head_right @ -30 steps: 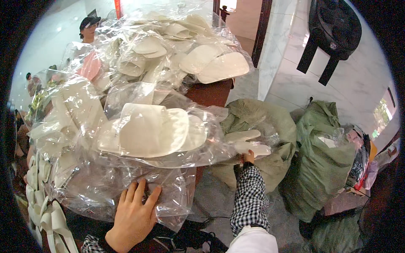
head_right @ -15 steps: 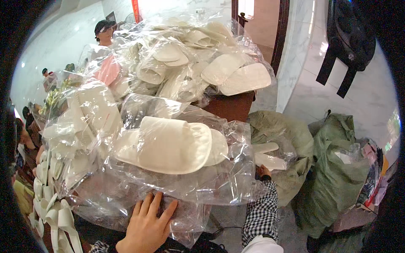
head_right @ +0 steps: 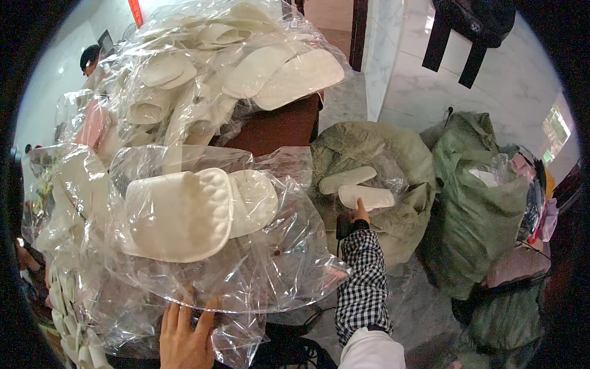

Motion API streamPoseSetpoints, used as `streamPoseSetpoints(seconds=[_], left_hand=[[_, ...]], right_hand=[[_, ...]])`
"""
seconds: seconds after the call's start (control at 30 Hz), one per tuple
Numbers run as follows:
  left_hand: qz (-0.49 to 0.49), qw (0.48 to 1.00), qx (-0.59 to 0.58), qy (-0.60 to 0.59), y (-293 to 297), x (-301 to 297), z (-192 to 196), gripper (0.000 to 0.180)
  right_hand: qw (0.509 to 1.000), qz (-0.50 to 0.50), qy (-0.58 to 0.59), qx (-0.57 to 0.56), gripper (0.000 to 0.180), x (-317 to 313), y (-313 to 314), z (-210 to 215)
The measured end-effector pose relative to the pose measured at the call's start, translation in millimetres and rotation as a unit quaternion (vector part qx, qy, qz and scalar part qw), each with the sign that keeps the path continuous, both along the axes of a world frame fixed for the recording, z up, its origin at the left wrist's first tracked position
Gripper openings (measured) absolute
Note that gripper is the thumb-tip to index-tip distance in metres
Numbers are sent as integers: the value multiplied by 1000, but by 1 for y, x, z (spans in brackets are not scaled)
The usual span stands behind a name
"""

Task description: Packing and organizing slippers into plastic bags at a manufacturing facility.

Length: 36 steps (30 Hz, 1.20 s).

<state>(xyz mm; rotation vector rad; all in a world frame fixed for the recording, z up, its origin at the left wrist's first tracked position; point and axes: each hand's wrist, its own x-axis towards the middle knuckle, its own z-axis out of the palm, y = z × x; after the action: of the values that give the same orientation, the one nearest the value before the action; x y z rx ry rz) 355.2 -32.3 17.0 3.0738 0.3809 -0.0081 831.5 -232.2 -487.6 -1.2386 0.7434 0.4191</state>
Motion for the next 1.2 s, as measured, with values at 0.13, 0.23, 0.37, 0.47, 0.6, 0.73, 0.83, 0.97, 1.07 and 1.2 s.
streamPoseSetpoints(seconds=[0.13,0.23,0.37,0.47,0.6,0.73,0.83,0.97,1.07,1.2], left_hand=[[-3,1000,-16,-5,-3,0,3,58],[-7,1000,-18,-17,0,-4,4,59],[-14,999,-18,-30,6,-1,-3,61],[-9,1000,-5,-26,6,-4,-8,61],[-32,998,-23,-44,11,-6,-13,58],[-24,998,3,-57,13,-13,-16,56],[-50,995,-39,-81,14,-8,-15,61],[-80,984,-72,-141,18,-11,-11,81],[-83,989,-24,-122,13,-35,7,89],[-134,974,-28,-183,38,-63,1,84]], right_hand=[[1000,5,-17,-7,48,2,-20,1],[999,11,-45,-20,32,12,-51,9],[982,55,-117,-134,26,-6,-78,29],[998,-49,-33,-12,27,-28,-85,63],[913,29,-349,-211,24,-52,-114,116],[821,18,-436,-368,21,-82,-100,237],[777,15,-485,-400,21,-53,-176,301],[768,-62,-552,-319,18,-38,-175,406],[771,-15,-636,-43,21,-77,-124,518],[590,18,-804,-76,22,-123,-72,630]])
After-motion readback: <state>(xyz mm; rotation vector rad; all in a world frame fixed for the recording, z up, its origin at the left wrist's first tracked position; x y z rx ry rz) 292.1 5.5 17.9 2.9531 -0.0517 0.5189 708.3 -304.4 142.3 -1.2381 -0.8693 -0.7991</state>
